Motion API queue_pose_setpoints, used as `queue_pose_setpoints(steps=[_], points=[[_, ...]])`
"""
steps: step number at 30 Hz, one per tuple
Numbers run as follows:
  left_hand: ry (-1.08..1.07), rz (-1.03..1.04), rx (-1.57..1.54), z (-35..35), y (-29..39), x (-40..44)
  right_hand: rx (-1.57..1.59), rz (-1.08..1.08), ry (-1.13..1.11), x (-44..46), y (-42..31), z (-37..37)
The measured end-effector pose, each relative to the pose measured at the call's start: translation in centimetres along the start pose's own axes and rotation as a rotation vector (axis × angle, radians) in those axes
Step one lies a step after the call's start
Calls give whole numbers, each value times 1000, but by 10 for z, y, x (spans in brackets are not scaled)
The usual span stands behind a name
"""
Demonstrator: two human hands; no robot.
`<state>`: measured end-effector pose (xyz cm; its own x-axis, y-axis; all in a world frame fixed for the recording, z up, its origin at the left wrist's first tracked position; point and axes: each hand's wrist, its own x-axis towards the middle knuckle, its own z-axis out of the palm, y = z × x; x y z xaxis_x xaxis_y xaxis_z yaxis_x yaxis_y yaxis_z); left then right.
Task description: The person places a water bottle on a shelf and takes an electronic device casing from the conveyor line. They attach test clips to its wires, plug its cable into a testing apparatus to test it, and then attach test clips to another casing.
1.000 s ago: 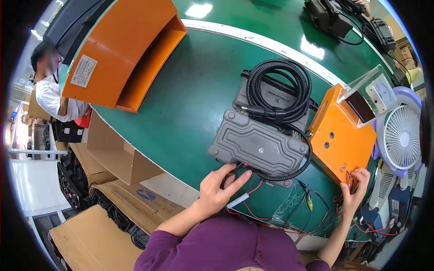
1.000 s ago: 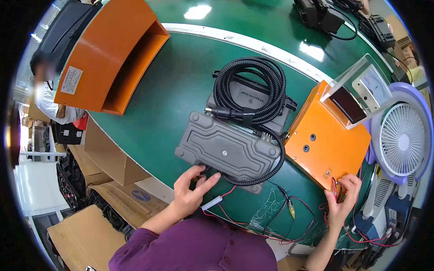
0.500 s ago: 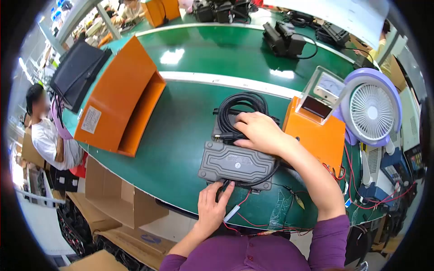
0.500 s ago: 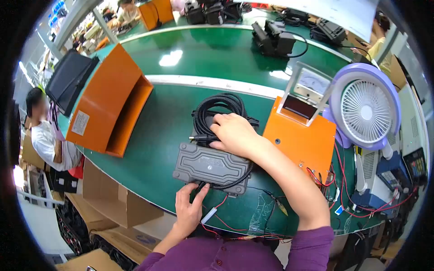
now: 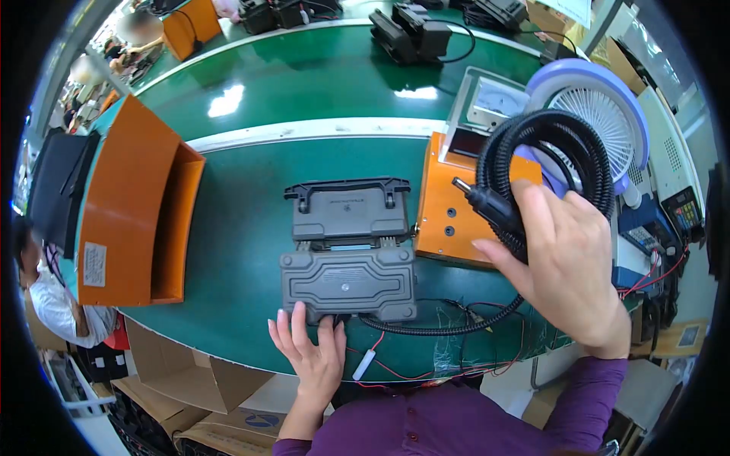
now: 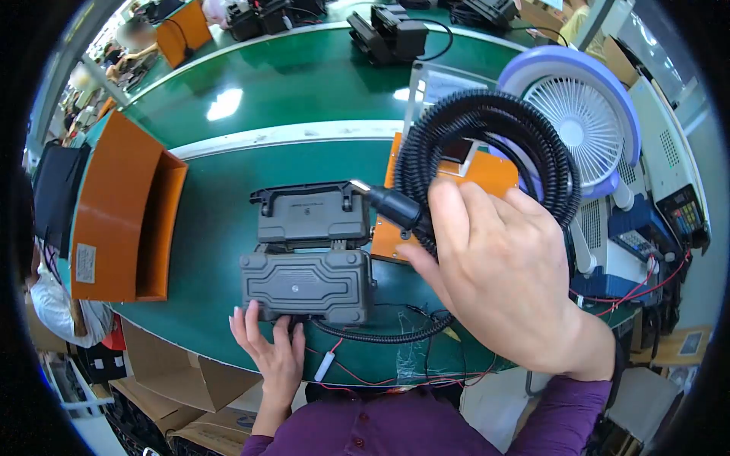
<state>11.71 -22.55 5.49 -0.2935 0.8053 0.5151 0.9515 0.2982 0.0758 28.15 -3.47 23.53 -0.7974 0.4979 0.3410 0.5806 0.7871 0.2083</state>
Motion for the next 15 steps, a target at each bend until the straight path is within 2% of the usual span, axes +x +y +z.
queue_pose_setpoints(steps=[1,3,6,8,10,11,12,14,15], points=[[-86,33,-24,-1,-2,2,1,11,-19,-1,3,4],[-117,29,7,-3,-5,4,-99,-21,-389,-3,10,12],[-117,59,16,0,-6,2,-95,-107,-534,-1,20,33],[-103,71,34,1,-7,1,-94,-175,-516,2,25,42],[-102,73,20,4,-8,-1,-115,-268,-585,8,25,48],[-94,67,16,5,-9,-2,-176,-245,-698,16,20,45],[-92,75,14,5,-10,-3,-174,-241,-704,16,21,47],[-103,74,-7,5,-10,-4,-210,-341,-574,18,20,50],[-111,68,-25,5,-11,-5,-257,-358,-623,21,20,50]])
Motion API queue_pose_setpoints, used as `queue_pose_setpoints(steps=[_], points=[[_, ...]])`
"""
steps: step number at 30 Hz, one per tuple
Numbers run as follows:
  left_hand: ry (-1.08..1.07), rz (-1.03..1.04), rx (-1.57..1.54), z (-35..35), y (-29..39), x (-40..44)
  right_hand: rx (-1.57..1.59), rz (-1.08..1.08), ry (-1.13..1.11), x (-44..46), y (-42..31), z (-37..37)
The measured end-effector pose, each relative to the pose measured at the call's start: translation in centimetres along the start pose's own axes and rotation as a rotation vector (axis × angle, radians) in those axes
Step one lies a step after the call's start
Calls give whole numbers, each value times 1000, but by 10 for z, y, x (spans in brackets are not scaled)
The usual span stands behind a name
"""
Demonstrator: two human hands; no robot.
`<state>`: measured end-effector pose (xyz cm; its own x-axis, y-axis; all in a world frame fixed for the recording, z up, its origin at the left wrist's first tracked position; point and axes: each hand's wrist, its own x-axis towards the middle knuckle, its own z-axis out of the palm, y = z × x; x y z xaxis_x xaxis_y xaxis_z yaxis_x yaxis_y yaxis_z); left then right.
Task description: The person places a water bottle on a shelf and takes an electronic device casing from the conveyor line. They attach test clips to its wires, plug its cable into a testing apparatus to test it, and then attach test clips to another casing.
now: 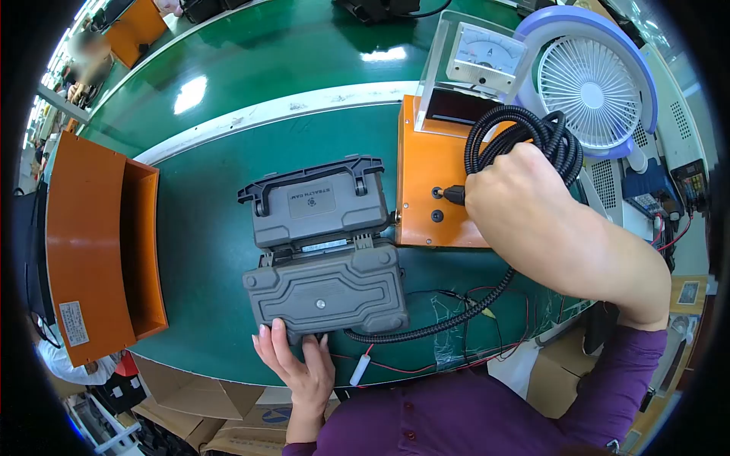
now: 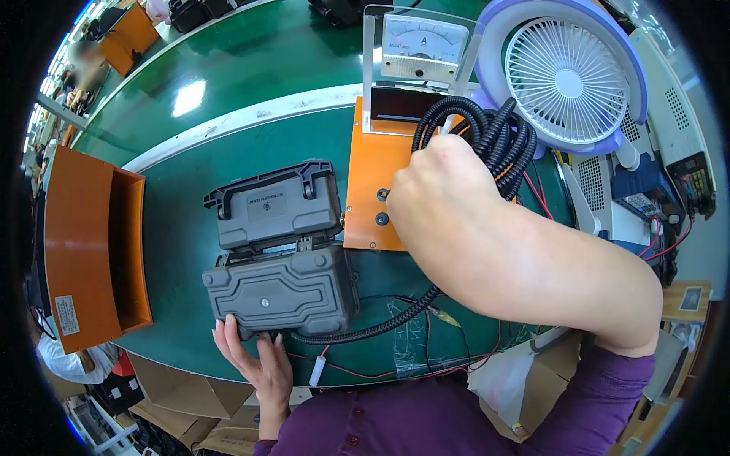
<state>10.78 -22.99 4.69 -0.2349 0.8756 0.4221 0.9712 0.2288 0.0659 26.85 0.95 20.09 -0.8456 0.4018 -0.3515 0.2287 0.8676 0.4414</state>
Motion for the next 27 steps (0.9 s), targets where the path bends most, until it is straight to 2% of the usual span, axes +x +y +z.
queue_pose_setpoints(steps=[4,6,10,12,13,16,18,19,21,23,24,26,27], points=[[5,12,-4,2,-2,-1,6,-61,-113,14,8,-12],[10,19,-4,2,-3,-2,59,-187,-372,25,12,-29],[27,20,-14,2,-3,-2,2,-74,-410,41,9,-16],[57,23,-86,0,-5,-1,-24,-218,-516,57,11,-26],[38,4,-138,-5,-7,-2,-21,-205,-506,57,15,-25],[56,-22,-144,-1,-5,-3,154,-228,-78,57,24,-11],[67,-31,-141,-1,-1,-2,139,-48,-634,91,10,-42],[86,-11,-141,-1,-2,-2,269,-185,-188,66,20,-40],[94,-23,-162,0,-1,-1,110,-191,-588,88,13,-53],[106,-16,-181,0,-1,-1,66,-274,-283,65,13,-49],[107,-17,-176,0,-1,-2,147,-139,-171,72,3,-35],[86,-40,-177,1,-2,-4,338,-178,596,30,9,-28],[77,-66,-194,0,-1,-5,495,-104,830,2,11,-25]])
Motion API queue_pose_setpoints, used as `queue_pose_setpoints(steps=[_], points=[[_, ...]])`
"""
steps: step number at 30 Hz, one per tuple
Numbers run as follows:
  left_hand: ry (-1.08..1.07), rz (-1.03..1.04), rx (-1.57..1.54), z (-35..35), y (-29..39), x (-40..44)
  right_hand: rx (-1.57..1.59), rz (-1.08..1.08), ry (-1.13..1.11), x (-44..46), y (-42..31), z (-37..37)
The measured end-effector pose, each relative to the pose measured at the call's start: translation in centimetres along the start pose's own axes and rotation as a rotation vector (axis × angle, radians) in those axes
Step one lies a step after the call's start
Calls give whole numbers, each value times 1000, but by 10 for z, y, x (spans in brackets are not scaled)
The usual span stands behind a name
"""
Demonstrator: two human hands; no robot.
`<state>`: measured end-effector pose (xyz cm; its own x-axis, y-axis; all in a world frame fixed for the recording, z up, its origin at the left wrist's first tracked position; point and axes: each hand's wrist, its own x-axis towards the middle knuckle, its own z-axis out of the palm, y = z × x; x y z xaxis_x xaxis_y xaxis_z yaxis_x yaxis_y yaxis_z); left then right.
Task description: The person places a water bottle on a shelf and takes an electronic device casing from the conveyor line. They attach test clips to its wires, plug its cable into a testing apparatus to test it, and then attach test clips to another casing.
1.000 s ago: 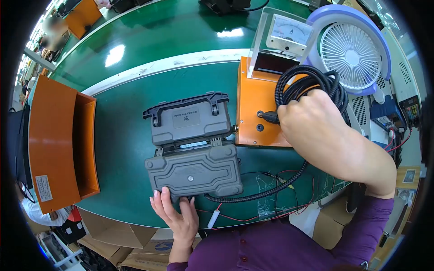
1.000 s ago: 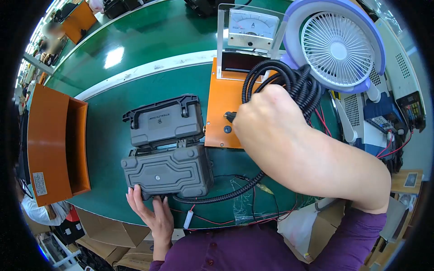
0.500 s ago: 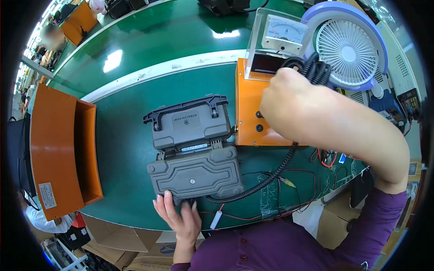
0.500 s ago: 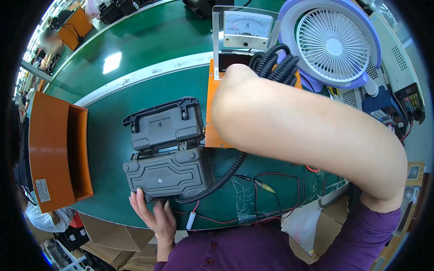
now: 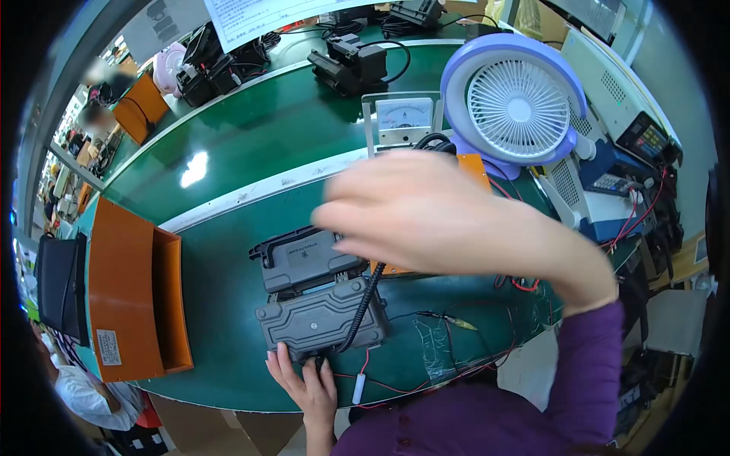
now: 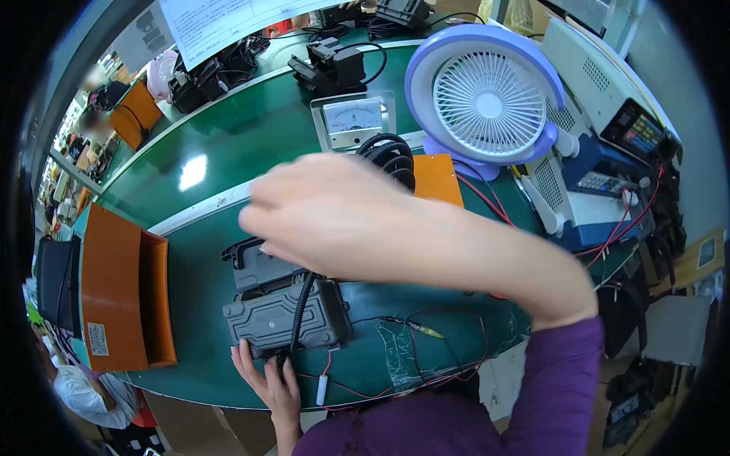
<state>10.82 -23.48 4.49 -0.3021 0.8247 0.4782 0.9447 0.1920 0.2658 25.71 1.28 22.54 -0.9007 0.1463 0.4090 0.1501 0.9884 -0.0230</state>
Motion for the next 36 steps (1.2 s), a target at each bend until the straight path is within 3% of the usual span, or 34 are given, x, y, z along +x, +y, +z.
queue_pose_setpoints(steps=[2,3,4,7,9,13,15,19,22,24,25,28,36], points=[[-9,-66,-30,-4,6,-3,324,126,392,-52,-8,-35],[-2,-76,-30,-4,7,-7,398,328,587,-87,-12,-25],[12,-78,-37,-5,7,-13,239,573,463,-119,-12,-15],[12,-100,-63,-3,9,-23,255,541,16,-162,21,28],[32,-101,-121,-1,8,-23,510,648,7,-169,26,36],[24,-123,-94,-1,8,-26,414,534,-38,-163,34,39],[37,-148,-95,1,11,-28,497,772,-136,-158,34,33],[48,-150,-81,4,8,-32,454,781,-104,-157,26,34],[67,-153,-136,7,4,-39,381,639,34,-146,18,39],[75,-157,-141,9,1,-45,322,655,-3,-138,16,47],[95,-183,-153,6,3,-38,308,802,-74,-139,17,51],[170,-110,-114,3,7,-23,282,733,0,-136,19,55],[145,-65,-32,13,-4,-45,188,740,-52,-131,12,57]])
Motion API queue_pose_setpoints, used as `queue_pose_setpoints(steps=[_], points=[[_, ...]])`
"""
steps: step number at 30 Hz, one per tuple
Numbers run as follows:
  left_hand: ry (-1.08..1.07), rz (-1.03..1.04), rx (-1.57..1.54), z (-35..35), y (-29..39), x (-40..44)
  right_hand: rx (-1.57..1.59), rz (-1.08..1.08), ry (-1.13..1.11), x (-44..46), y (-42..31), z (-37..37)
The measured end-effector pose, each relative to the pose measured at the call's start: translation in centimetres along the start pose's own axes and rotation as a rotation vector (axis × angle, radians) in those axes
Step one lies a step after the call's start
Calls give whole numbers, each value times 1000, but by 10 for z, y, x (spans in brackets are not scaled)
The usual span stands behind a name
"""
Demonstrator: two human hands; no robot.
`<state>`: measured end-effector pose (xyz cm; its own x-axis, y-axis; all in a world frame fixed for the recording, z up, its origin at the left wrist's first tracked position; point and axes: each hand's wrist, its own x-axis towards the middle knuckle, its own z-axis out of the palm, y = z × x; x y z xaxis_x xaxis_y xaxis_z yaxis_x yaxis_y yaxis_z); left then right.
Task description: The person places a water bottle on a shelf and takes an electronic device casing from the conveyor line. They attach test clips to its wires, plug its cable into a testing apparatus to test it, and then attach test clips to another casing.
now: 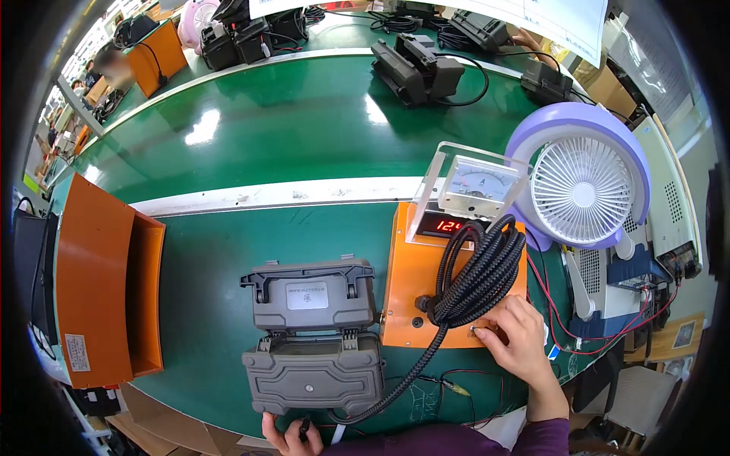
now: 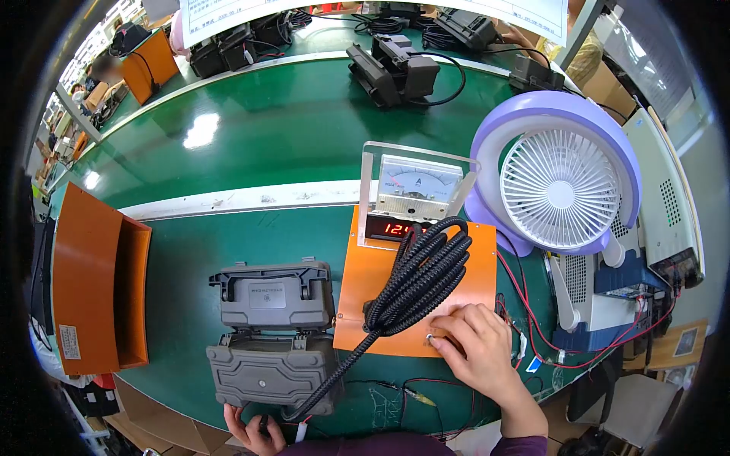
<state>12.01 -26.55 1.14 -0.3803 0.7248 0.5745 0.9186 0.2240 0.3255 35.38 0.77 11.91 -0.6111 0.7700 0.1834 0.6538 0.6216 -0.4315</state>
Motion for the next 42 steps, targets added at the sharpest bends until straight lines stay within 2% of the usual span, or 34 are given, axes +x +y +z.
queue_pose_setpoints(steps=[1,6,11,16,20,23,25,32,42], points=[[-30,70,62,0,-2,-2,-18,-25,26,0,-1,1],[-31,74,68,0,-2,-5,8,-61,83,-4,0,6],[-35,97,95,1,-5,-9,7,4,122,-7,-3,10],[-52,-19,17,-1,-2,-9,-56,4,156,-7,-2,13],[-47,-33,-2,-1,-3,-12,-23,-55,81,-12,1,8],[-92,81,66,-3,-3,-9,-42,-47,22,-19,2,9],[-32,-174,-89,-4,10,2,-53,-68,43,-18,-2,10],[2,-94,-93,-2,6,5,-97,-62,68,-24,-4,17],[-9,-203,-128,-2,10,3,-145,-278,299,-38,5,38]])
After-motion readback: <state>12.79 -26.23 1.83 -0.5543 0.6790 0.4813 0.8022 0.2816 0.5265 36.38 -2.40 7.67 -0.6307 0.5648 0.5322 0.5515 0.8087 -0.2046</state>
